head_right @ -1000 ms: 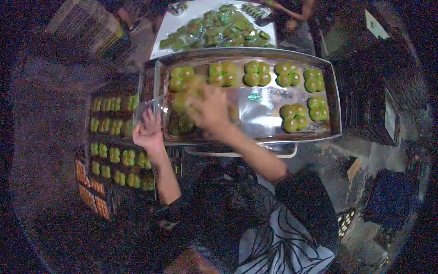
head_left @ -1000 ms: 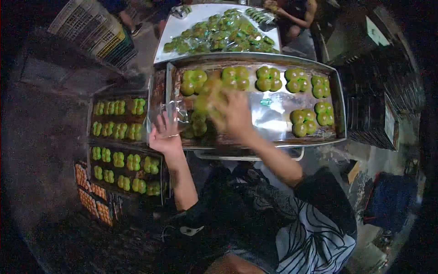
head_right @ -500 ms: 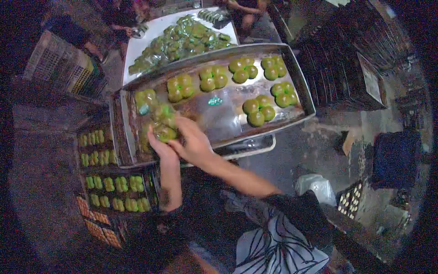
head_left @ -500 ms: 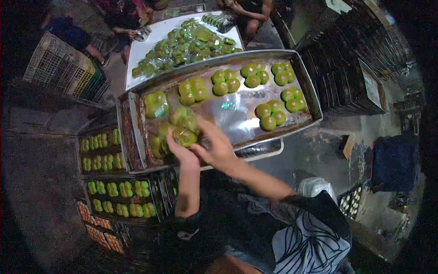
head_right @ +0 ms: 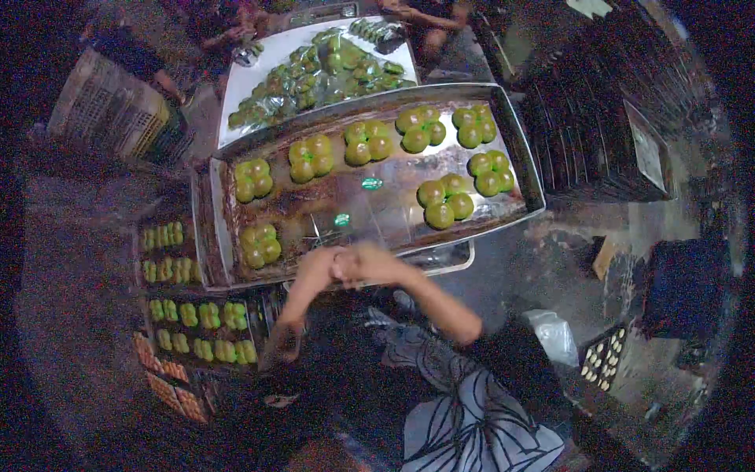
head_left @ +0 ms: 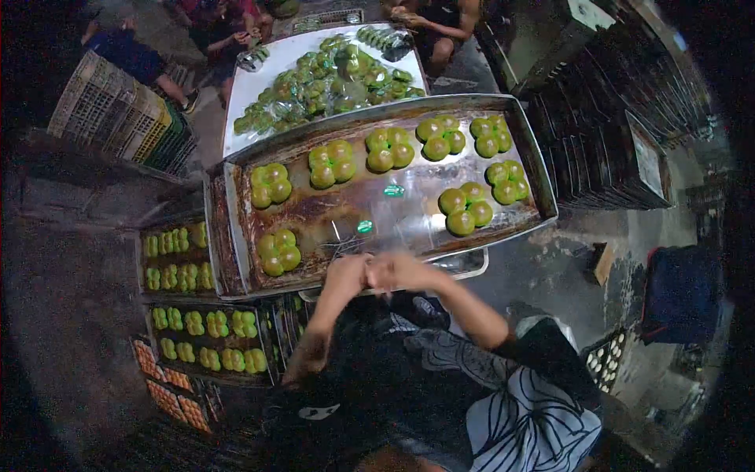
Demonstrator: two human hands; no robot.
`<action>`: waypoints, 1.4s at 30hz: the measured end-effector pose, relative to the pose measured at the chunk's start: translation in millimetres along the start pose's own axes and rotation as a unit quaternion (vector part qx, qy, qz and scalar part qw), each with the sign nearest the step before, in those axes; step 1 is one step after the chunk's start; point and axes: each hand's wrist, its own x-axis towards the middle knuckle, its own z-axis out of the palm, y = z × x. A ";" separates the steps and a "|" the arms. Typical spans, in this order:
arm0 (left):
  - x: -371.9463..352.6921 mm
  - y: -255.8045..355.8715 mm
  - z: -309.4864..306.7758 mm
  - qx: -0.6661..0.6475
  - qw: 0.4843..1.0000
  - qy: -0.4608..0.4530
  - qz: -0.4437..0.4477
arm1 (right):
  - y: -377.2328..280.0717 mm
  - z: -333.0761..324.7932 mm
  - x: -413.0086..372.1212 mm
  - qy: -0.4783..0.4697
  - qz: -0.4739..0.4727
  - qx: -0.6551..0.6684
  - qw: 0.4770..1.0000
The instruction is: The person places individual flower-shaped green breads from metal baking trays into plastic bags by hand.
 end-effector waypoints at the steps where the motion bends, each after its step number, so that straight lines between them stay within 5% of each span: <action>1: 2.2 -10.8 13.7 0.028 0.996 0.022 0.076 | 22.6 15.0 -17.4 -0.021 0.094 -0.011 0.995; 2: 3.7 -21.9 27.7 0.056 0.986 0.045 0.150 | 38.5 25.5 -27.8 0.039 -0.029 -0.179 0.983; 4: 5.5 -22.5 24.5 0.023 0.988 0.048 0.145 | 35.6 34.9 -30.9 0.085 0.009 -0.162 0.983; 6: 7.5 -14.0 12.8 -0.006 0.988 0.044 0.148 | 31.9 41.1 -29.4 0.302 0.036 -0.237 0.923; 8: -2.6 15.8 -14.8 -0.158 0.986 -0.057 0.005 | 34.3 43.4 -18.6 0.406 -0.029 -0.292 0.865; 10: -6.7 24.0 -16.3 -0.153 0.988 -0.037 -0.010 | 46.4 49.9 -10.2 0.429 -0.070 -0.284 0.855; 13: -12.3 29.2 -16.3 -0.215 0.938 0.269 0.036 | 39.6 55.7 -2.4 0.394 -0.079 -0.195 0.895; 14: -16.2 31.3 -17.2 -0.217 0.936 0.276 0.029 | 31.3 50.7 1.5 0.385 -0.079 -0.198 0.898; 16: -25.0 33.6 -18.4 -0.190 0.890 0.409 0.069 | -12.9 29.9 15.3 0.117 0.201 0.012 0.973; 17: -32.7 30.1 -14.0 -0.175 0.882 0.414 0.143 | 1.9 14.5 31.4 -0.011 0.099 0.291 0.952; 18: -39.6 25.2 -13.5 -0.175 0.882 0.416 0.136 | 17.9 4.1 46.2 -0.132 -0.011 0.541 0.830; 19: -44.5 20.9 -13.8 -0.205 0.876 0.414 0.141 | -1.8 18.0 59.2 -0.135 -0.006 0.542 0.829; 20: -49.4 16.4 -13.6 -0.237 0.869 0.411 0.143 | -38.4 47.9 75.4 0.034 -0.058 0.523 0.850; 21: -46.8 -1.2 -8.3 -0.369 0.816 0.435 0.097 | -60.4 71.7 90.6 0.200 -0.108 0.484 0.845; 22: -43.1 0.4 -15.0 -0.535 0.665 0.517 0.067 | -60.0 90.1 95.5 0.125 -0.143 0.514 0.837; 24: -66.3 -74.0 -14.2 -0.861 0.446 0.245 -0.009 | -3.5 114.3 123.7 -0.021 -0.003 0.635 0.772; 26: -92.4 -108.7 -43.9 -0.748 0.567 0.303 -0.164 | -1.0 125.9 139.8 -0.059 0.120 0.359 0.924; 27: -96.6 -123.4 -53.0 -0.726 0.519 0.424 -0.154 | 2.7 116.4 158.1 -0.057 -0.003 -0.006 0.998; 28: -99.8 -135.9 -61.1 -0.692 0.464 0.536 -0.139 | 18.0 108.8 182.2 0.000 -0.110 -0.225 0.968; 29: -107.6 -144.3 -72.0 -0.642 0.479 0.581 -0.146 | 14.6 98.3 199.1 0.019 -0.210 -0.463 0.861; 30: -118.1 -150.0 -80.4 -0.591 0.492 0.621 -0.153 | 14.4 92.0 206.0 0.035 -0.287 -0.668 0.686; 31: -129.6 -159.6 -80.5 -0.636 0.481 0.600 -0.058 | 21.5 97.8 209.7 0.041 -0.278 -0.670 0.687; 32: -137.8 -164.3 -84.2 -0.674 0.464 0.573 0.037 | 29.8 110.4 217.3 0.073 -0.215 -0.624 0.748; 33: -136.4 -170.9 -90.1 -0.678 0.468 0.565 0.040 | 35.6 116.1 224.1 0.107 -0.155 -0.572 0.798; 34: -134.3 -170.0 -100.5 -0.682 0.433 0.589 0.019 | 27.0 127.0 210.6 0.117 -0.151 -0.575 0.796; 36: -123.0 -164.4 -114.1 -0.686 0.359 0.632 -0.023 | -15.8 150.0 168.3 0.248 -0.234 -0.423 0.839; 37: -115.6 -179.4 -93.5 -0.710 0.431 0.546 0.109 | -33.5 147.9 160.5 0.256 -0.229 -0.427 0.837; 39: -92.6 -122.4 -89.3 -0.733 0.474 0.483 0.075 | -55.6 145.1 141.6 0.258 -0.333 -0.469 0.776; 40: -77.2 -94.0 -93.4 -0.744 0.511 0.427 0.051 | -57.1 138.7 131.5 0.270 -0.329 -0.475 0.770; 42: -57.8 -74.1 -91.4 -0.791 0.505 0.331 0.095 | -59.0 131.9 110.6 0.306 -0.344 -0.431 0.776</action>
